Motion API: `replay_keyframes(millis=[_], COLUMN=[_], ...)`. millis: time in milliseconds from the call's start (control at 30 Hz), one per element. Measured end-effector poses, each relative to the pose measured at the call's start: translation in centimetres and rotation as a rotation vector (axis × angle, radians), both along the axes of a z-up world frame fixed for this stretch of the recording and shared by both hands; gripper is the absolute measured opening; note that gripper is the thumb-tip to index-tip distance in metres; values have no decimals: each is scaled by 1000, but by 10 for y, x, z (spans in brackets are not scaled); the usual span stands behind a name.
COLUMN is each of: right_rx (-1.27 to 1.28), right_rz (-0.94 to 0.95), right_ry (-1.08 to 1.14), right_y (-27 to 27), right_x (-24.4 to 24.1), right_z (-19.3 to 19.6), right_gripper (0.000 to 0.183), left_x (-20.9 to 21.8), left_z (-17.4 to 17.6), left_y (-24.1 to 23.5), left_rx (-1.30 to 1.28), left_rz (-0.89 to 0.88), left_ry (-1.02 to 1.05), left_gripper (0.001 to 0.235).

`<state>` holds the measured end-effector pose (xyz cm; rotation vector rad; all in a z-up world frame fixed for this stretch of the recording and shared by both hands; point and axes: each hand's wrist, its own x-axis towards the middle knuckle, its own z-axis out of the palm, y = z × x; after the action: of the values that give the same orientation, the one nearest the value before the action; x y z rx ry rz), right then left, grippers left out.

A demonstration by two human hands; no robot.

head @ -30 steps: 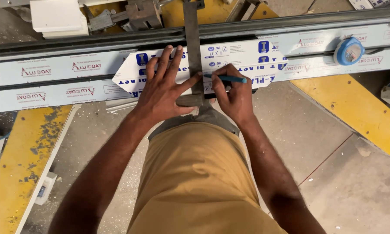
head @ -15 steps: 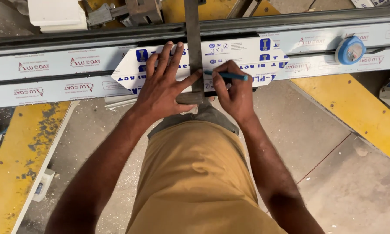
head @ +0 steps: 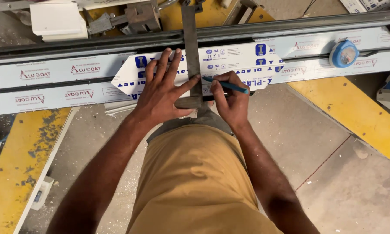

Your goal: Measuring and marking metal or plastic window profiles using a tape measure and pencil on a workshop table.

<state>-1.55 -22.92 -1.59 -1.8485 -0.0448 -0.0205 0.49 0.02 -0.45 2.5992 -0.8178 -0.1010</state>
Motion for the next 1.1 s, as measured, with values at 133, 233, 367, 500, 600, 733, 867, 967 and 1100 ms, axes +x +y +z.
replay_keyframes(millis=[133, 233, 367, 500, 600, 733, 867, 967, 1100], right_rx=[124, 81, -2, -43, -65, -263, -242, -230, -282], right_rz=[7, 4, 24, 33, 34, 83, 373, 278, 3], right_ry=[-66, -99, -119, -161, -111, -209, -17, -28, -200], right_y=[4, 4, 4, 5, 7, -6, -33, -44, -38], right_x=[-4, -2, 0, 2, 3, -27, -47, -52, -29], right_z=[-9, -8, -4, -4, 5, 24, 39, 41, 37], right_gripper=[12, 11, 11, 11, 12, 12, 11, 11, 10], left_x=[-4, -4, -3, -4, -4, -11, 1, -6, -16], left_z=[-1, -3, -6, -6, -6, -5, -7, -8, -12], left_y=[3, 2, 0, 1, 1, 4, 3, 1, 0], left_rx=[3, 2, 3, -3, 0, 0, -23, -29, 31], left_rz=[21, 10, 12, 13, 13, 13, 7, 6, -54], left_ry=[15, 13, 24, 21, 28, 36, -9, -11, -122], left_gripper=[89, 90, 89, 89, 89, 90, 93, 94, 97])
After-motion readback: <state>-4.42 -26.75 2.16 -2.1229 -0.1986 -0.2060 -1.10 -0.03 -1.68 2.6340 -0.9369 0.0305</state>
